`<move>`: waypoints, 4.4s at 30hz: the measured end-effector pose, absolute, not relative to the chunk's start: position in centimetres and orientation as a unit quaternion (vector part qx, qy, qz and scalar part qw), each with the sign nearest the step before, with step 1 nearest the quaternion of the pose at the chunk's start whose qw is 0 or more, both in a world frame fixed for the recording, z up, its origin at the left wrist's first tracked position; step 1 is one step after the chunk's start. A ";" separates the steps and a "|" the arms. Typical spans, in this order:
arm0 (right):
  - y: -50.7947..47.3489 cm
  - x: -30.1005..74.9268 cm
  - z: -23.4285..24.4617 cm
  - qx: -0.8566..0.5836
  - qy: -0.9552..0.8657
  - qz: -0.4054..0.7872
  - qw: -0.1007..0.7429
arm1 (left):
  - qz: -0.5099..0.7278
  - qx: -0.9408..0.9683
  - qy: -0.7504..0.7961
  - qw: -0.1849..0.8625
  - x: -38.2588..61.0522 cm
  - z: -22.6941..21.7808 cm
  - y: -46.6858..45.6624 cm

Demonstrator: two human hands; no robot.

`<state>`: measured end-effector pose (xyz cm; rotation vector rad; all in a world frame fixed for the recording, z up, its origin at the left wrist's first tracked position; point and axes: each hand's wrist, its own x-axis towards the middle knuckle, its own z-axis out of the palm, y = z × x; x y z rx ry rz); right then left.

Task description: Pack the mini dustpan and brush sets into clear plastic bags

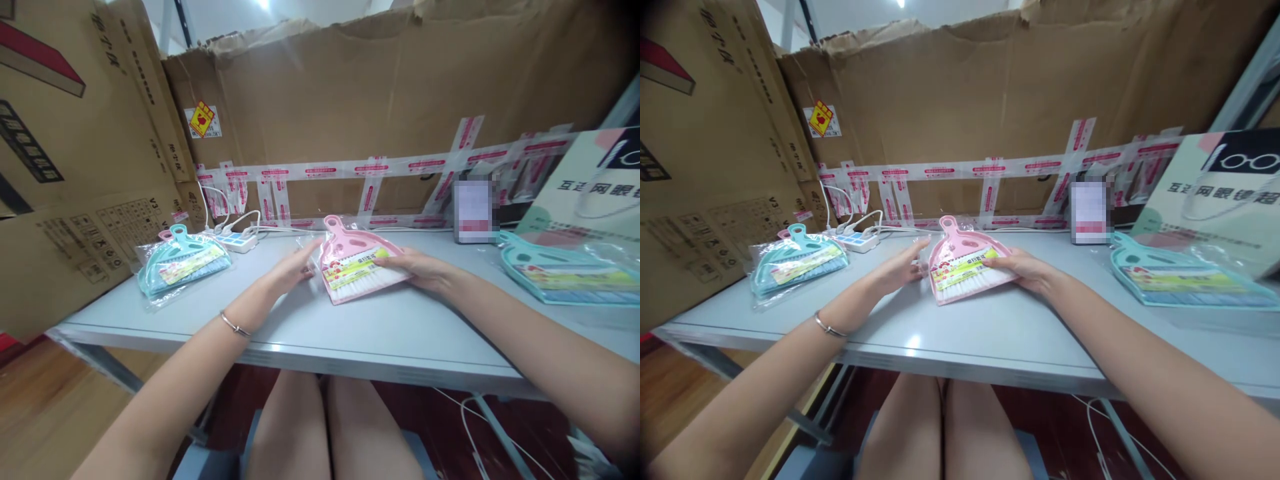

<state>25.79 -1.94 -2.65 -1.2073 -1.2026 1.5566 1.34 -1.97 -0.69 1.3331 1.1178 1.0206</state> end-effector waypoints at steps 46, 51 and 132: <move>-2.4 26.5 -2.5 -0.582 -0.463 0.551 0.379 | 0.381 0.568 0.562 0.465 1.0 -1.4 -2.8; -2.4 26.2 -2.7 -0.572 -0.443 0.549 0.419 | 0.298 0.730 0.576 0.215 0.5 -1.2 -3.5; -5.7 20.9 -3.5 -0.485 -0.653 0.371 0.449 | 0.431 0.722 0.488 0.235 -0.8 -3.0 -8.9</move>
